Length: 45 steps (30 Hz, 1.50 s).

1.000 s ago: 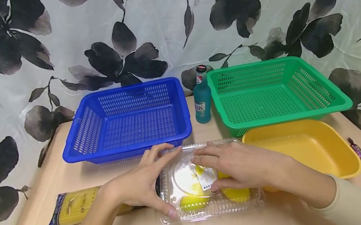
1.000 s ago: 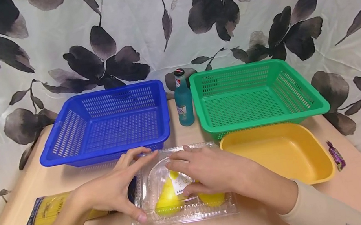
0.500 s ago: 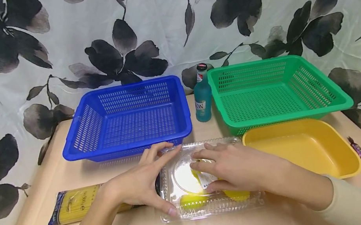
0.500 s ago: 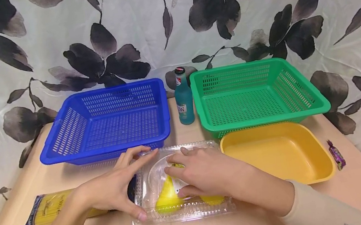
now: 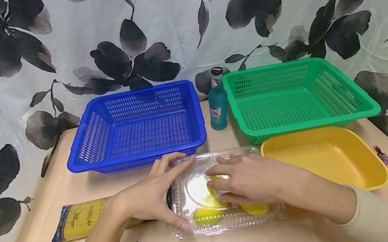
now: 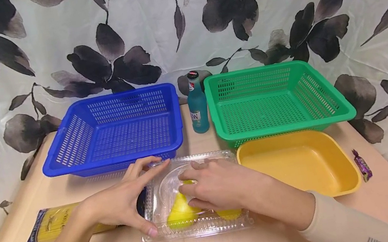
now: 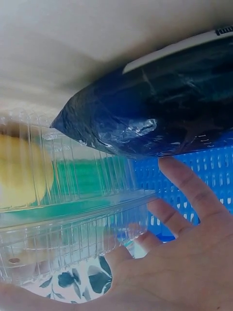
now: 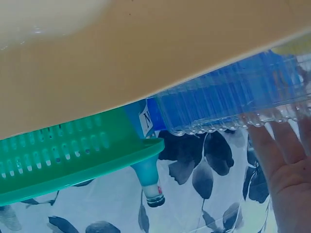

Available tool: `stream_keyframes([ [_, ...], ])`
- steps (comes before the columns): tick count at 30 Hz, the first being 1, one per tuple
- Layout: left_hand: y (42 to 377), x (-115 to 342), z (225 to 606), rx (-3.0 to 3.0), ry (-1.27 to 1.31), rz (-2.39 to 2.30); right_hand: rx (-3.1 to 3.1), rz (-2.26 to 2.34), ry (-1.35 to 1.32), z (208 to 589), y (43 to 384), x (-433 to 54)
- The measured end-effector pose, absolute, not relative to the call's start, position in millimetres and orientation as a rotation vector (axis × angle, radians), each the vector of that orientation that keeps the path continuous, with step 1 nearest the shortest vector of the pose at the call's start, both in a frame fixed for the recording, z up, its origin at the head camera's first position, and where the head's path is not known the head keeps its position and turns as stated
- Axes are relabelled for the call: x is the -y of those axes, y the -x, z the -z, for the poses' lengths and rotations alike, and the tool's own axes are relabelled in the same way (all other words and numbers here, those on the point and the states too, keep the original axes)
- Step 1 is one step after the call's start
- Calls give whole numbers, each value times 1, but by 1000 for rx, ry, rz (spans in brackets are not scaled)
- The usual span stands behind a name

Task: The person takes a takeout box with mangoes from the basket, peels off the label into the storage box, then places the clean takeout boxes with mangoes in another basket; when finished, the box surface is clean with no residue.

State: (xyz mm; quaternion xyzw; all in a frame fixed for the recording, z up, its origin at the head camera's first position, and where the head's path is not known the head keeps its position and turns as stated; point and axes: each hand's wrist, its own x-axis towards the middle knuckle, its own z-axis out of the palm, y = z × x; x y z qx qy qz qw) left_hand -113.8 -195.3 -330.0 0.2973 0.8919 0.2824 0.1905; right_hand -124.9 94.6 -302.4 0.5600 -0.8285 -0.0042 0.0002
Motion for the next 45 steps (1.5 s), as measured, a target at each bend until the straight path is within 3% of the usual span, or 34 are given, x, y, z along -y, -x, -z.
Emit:
stream_keyframes([
  [11,113,195,329,-2507,-837,-793,2504,-115,-1826,302,125,-95],
  [24,113,195,329,-2502,-828,-803,2588,-605,-1861,296,137,-103],
  [45,113,195,327,-2485,-791,-805,2609,-1090,-1635,267,150,-135],
])
